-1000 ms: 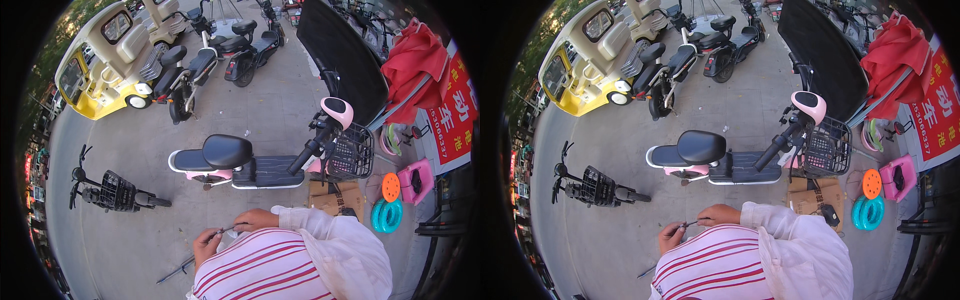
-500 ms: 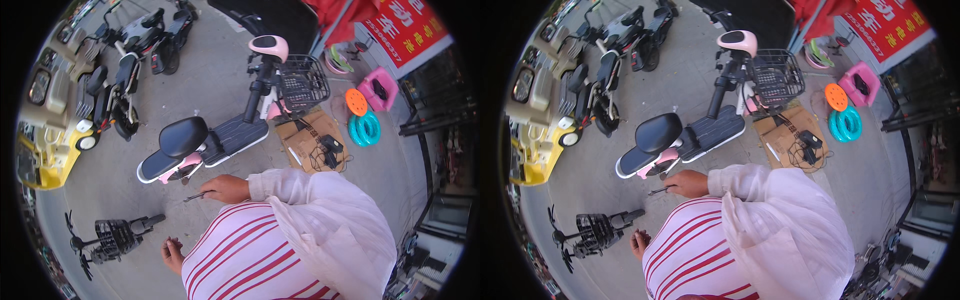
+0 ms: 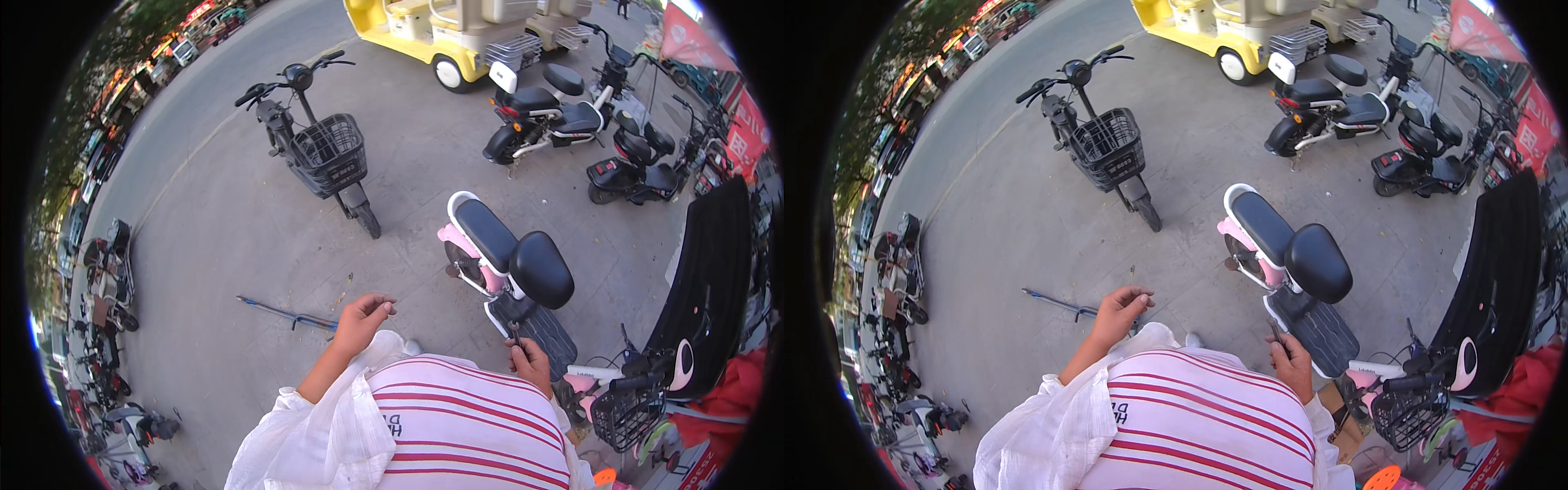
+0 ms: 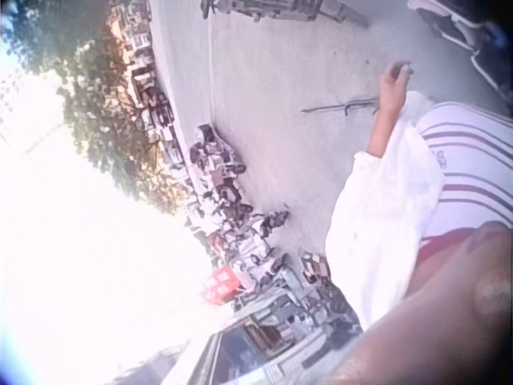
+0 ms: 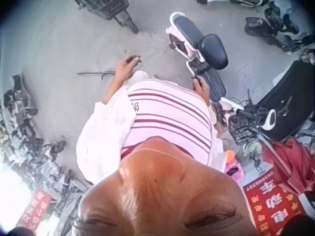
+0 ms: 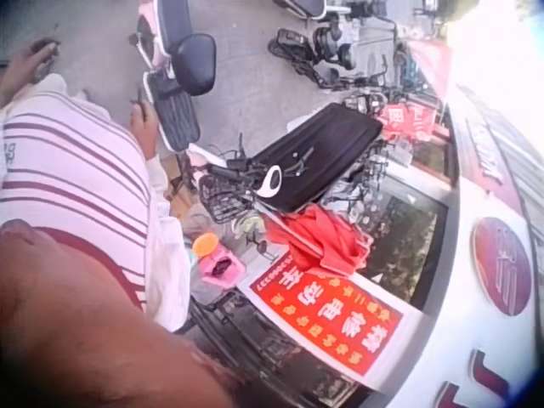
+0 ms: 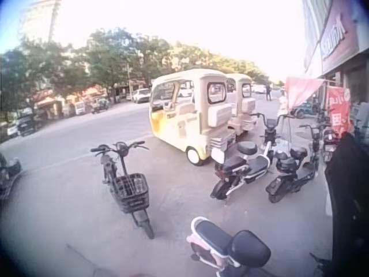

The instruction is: The person uses a wrench to tighten bolts on the front basket of an electric scooter, then moves to the rear to install a license plate holder. They attach the holder to the scooter's frame and secure it with bolts.

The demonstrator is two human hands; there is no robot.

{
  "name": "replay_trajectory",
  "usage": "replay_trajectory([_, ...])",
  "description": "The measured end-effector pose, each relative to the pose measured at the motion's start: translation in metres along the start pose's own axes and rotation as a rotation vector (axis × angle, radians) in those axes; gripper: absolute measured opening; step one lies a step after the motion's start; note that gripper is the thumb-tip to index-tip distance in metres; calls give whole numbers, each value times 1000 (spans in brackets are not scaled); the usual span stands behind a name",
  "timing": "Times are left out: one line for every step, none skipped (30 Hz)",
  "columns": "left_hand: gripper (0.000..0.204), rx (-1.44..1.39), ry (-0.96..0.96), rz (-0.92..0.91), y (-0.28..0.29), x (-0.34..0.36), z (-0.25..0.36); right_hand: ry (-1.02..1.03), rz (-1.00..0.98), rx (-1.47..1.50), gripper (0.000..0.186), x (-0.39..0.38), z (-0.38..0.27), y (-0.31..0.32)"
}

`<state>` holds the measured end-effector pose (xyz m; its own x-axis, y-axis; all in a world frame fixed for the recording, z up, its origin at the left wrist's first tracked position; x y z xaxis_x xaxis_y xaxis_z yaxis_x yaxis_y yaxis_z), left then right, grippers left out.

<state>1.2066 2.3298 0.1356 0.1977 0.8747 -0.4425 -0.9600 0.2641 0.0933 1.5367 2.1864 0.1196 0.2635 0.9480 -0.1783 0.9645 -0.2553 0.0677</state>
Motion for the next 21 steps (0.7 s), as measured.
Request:
replay_trajectory([22,-18,3,31,14,0,-6,11,-38,-32,18,11,-4,-10])
replay_trajectory([21,-34,6,80,28,1,-12,22,-67,-67,18,21,-8,-20])
replay_trajectory([21,-60,13,129,43,3,-18,33,-92,-100,18,31,-12,-30])
replay_trajectory([21,-82,18,176,58,6,-23,35,-127,-96,18,43,-16,-40])
replay_trajectory([21,-102,25,223,72,9,-27,36,-159,-90,18,54,-22,-51])
replay_trajectory([21,-111,28,270,85,10,-30,36,-189,-84,19,66,-26,-62])
replay_trajectory([21,-121,26,313,97,14,-32,35,-203,-87,19,78,-30,-73])
replay_trajectory([20,-130,25,355,109,20,-34,33,-216,-89,20,90,-34,-84])
replay_trajectory([21,-169,25,385,122,28,-35,30,-228,-92,20,102,-36,-94])
replay_trajectory([21,-206,26,415,134,36,-36,23,-243,-59,21,115,-37,-103])
replay_trajectory([21,-243,27,445,144,45,-37,36,-265,-61,21,128,-41,-109])
replay_trajectory([21,-295,14,475,150,55,-37,49,-287,-64,21,142,-45,-115])
replay_trajectory([22,-314,20,487,156,66,-34,63,-310,-62,21,158,-48,-121])
replay_trajectory([22,-333,26,499,160,78,-29,118,-336,-76,21,175,-45,-123])
replay_trajectory([22,-353,30,512,164,91,-23,118,-332,-79,21,196,-49,-125])
replay_trajectory([22,-327,18,529,168,103,-18,109,-333,-74,20,213,-49,-129])
replay_trajectory([22,-302,5,548,173,117,-11,101,-337,-70,20,231,-51,-135])
replay_trajectory([22,-278,-8,570,176,130,-4,57,-324,-50,18,255,-55,-142])
replay_trajectory([23,-303,-3,584,179,142,-6,80,-358,-8,16,276,-59,-152])
replay_trajectory([23,-331,-5,605,186,153,-4,80,-346,-80,15,297,-65,-160])
replay_trajectory([24,-360,-8,633,191,162,-1,83,-338,-152,15,318,-70,-167])
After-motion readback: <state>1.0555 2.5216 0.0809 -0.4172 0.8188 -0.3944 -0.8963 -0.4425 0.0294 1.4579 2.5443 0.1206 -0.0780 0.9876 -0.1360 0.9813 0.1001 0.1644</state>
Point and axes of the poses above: each hand's wrist, its own x-axis towards the middle knuckle, its own y-axis out of the back of the hand, z = x × y, the point moved 3 cm from there along x, towards the middle knuckle, and after that the axes turned 10 degrees about y, right-handed, at the moved point
